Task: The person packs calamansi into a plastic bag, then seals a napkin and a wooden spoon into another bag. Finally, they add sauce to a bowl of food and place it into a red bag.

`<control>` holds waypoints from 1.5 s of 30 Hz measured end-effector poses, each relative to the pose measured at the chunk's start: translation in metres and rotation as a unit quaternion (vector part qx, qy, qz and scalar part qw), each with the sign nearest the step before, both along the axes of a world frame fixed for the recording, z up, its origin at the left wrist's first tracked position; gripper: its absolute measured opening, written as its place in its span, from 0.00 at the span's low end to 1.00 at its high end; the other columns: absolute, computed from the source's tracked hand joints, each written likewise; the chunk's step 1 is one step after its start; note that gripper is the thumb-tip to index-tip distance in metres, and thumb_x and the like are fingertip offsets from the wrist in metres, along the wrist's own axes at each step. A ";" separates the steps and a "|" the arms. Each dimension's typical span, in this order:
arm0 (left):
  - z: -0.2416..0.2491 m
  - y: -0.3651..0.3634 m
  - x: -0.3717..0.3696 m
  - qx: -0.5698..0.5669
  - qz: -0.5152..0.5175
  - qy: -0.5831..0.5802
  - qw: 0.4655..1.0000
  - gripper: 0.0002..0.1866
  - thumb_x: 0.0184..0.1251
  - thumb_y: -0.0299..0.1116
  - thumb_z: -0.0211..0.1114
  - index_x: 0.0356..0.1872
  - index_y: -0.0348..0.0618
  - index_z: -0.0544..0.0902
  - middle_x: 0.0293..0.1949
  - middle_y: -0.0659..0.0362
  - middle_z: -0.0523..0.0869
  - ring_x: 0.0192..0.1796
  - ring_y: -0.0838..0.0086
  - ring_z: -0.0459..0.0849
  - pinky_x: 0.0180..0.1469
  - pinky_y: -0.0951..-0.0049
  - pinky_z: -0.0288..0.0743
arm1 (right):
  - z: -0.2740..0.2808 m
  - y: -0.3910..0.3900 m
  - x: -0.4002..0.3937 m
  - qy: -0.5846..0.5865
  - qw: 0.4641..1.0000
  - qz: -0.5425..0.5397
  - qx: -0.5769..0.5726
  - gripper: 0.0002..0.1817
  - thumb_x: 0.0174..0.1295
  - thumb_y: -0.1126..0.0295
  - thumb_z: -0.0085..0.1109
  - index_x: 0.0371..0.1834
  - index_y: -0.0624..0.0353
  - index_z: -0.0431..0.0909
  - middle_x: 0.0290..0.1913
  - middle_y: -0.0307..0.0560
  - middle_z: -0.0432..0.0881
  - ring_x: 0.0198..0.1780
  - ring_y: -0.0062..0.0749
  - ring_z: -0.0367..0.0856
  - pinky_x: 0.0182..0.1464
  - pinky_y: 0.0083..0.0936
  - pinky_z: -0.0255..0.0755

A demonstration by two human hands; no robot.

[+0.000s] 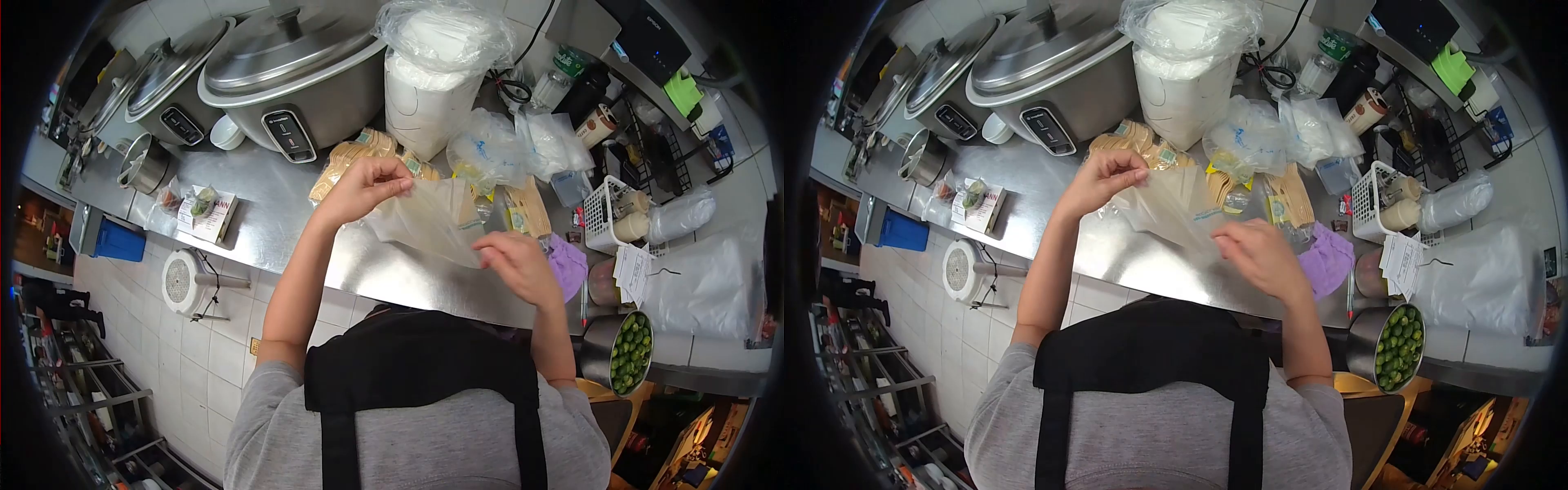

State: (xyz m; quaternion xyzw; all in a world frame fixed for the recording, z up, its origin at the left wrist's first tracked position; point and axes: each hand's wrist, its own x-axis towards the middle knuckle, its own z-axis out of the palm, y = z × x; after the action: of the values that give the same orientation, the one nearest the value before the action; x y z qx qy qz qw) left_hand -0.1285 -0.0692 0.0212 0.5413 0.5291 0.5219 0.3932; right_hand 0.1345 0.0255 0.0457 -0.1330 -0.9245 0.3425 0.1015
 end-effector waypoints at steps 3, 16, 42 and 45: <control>0.007 -0.002 0.007 0.013 0.009 0.030 0.999 0.07 0.60 0.29 0.59 0.29 0.35 0.78 0.24 0.63 0.80 0.32 0.82 0.77 0.37 0.81 0.71 | 0.008 0.008 0.010 0.014 0.982 -0.097 -0.159 0.12 0.55 0.74 0.48 0.42 0.64 0.74 0.33 0.46 0.79 0.37 0.34 0.77 0.42 0.26 0.68; 0.017 -0.008 0.034 0.024 0.044 0.095 0.994 0.08 0.59 0.31 0.61 0.27 0.35 0.79 0.25 0.61 0.80 0.30 0.80 0.76 0.36 0.78 0.69 | 0.006 0.042 -0.042 0.313 0.950 -0.008 -0.020 0.11 0.48 0.78 0.54 0.38 0.62 0.73 0.48 0.46 0.75 0.52 0.33 0.71 0.54 0.26 0.63; -0.088 -0.097 0.025 -0.085 0.135 0.069 0.985 0.07 0.53 0.25 0.64 0.34 0.40 0.84 0.30 0.58 0.84 0.36 0.76 0.79 0.42 0.77 0.71 | -0.078 0.041 0.036 0.047 0.963 -0.059 -0.259 0.06 0.48 0.75 0.61 0.27 0.64 0.75 0.30 0.39 0.78 0.36 0.20 0.75 0.42 0.19 0.68; -0.125 -0.112 0.035 -0.154 0.119 0.001 0.981 0.05 0.56 0.26 0.62 0.32 0.38 0.82 0.24 0.61 0.81 0.31 0.80 0.76 0.36 0.79 0.70 | -0.120 0.027 0.057 -0.014 0.943 -0.102 -0.316 0.05 0.51 0.75 0.59 0.28 0.63 0.74 0.30 0.38 0.78 0.36 0.19 0.74 0.41 0.18 0.68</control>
State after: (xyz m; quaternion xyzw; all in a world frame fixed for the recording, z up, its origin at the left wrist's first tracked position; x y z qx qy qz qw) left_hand -0.0937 -0.1812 -0.1036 0.4083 0.6643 0.4765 0.4062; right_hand 0.1916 0.0525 -0.0744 -0.2571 -0.7513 0.6031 0.0755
